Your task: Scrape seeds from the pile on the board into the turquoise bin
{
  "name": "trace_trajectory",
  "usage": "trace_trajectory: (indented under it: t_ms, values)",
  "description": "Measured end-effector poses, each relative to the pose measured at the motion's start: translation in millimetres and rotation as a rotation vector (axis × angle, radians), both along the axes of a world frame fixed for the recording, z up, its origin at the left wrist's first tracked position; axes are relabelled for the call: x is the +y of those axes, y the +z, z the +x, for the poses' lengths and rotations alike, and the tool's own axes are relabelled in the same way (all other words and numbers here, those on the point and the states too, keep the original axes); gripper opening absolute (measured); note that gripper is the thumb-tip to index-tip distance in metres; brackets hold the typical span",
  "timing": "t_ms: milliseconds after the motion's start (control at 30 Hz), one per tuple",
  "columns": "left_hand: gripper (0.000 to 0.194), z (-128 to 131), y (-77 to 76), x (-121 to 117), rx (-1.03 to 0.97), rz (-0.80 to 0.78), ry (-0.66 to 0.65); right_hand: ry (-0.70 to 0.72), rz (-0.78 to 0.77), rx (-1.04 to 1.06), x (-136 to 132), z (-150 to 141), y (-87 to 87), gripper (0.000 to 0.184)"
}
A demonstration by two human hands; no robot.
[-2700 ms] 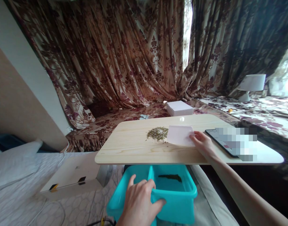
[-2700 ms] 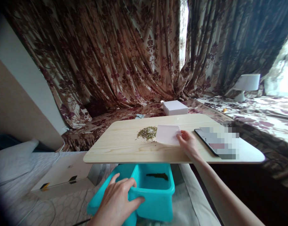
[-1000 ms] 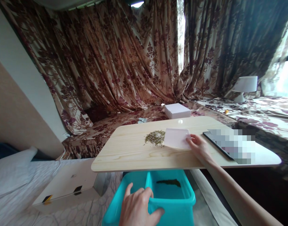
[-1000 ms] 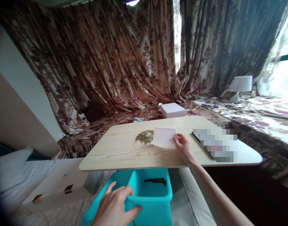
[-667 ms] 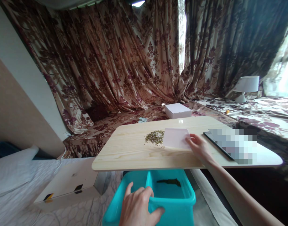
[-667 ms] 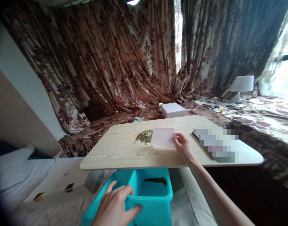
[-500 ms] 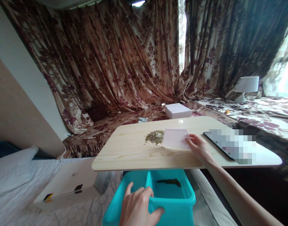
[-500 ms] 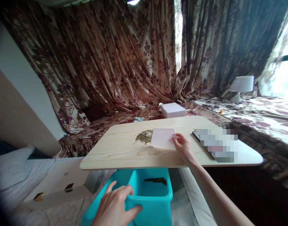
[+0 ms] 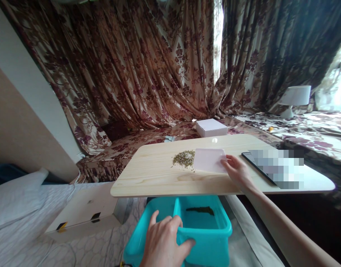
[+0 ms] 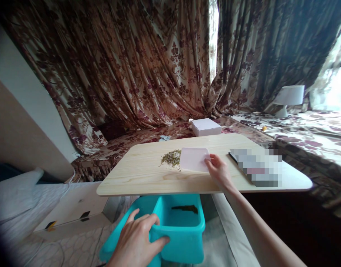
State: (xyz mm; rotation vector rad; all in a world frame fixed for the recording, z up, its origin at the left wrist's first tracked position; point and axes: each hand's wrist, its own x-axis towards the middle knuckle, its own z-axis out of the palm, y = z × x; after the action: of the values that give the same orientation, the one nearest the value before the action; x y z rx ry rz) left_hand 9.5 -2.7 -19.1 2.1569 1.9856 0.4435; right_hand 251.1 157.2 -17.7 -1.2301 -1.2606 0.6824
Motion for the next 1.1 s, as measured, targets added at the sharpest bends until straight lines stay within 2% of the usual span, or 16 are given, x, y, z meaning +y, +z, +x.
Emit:
trace_trajectory:
  t_ms: [167,400,733,1100]
  values:
    - [0.012,0,2.4,0,-0.010,-0.021,0.003,0.005,-0.006,0.008,4,-1,-4.8,0.018]
    - [0.013,0,6.2,1,-0.007,-0.047,-0.005,0.004,-0.009,0.003,1,-1,-1.9,0.015]
    - [0.009,-2,-1.3,1,0.005,0.024,-0.019,0.027,0.009,-0.019,9,-6,2.3,0.015]
    - [0.008,-2,-0.7,2,0.004,0.023,-0.025,-0.006,0.009,-0.061,11,-6,1.6,0.016]
